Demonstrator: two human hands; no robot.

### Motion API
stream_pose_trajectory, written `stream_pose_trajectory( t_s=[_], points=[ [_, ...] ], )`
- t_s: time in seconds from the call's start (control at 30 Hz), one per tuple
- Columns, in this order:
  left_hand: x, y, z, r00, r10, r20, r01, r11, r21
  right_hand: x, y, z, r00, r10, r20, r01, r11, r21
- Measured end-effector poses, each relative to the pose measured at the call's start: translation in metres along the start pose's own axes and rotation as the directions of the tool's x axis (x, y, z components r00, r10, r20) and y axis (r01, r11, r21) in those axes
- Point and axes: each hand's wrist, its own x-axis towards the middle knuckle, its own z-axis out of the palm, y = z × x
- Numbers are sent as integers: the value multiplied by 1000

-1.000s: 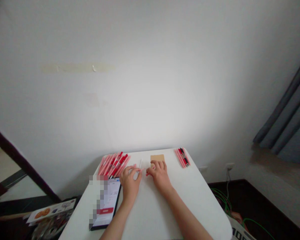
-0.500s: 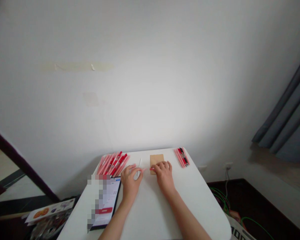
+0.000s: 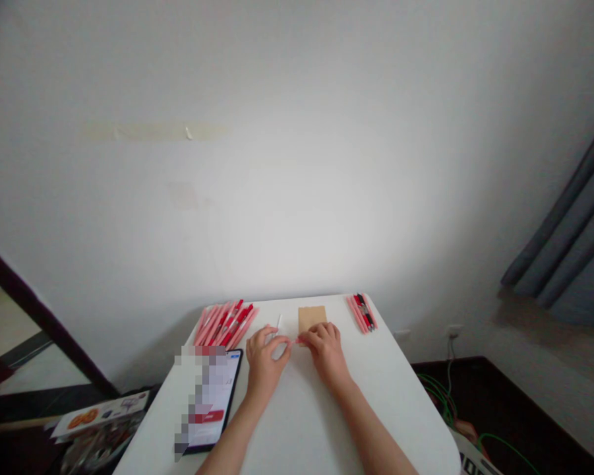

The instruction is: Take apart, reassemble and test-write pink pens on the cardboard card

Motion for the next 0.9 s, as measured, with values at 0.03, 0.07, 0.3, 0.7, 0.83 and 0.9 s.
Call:
stream_pose_trajectory(
  t_s=[0.03,0.07,0.3,0.7,0.83,0.9],
  points=[
    [0,0,0,1000,-3,5,3,1000,-3,0,0,0,1000,-10,4,10,1000,-1],
    [0,0,1,1000,-3,12,3,1000,-6,0,1,1,1000,-18,8,18,1000,1],
    [-1,0,1,999,7,32,-7,1000,-9,0,7,5,1000,15,3,-15,998,60],
    [0,2,-1,999,-19,35,19,1000,2,-1,9,6,995,49,87,-60,990,130],
    [-1,2,-2,999,-13,42,13,1000,2,-1,4,3,993,51,111,-65,990,128],
    [-1,1,-2,999,-22,46,22,1000,5,-2,3,1,992,43,121,-58,990,125]
  ],
)
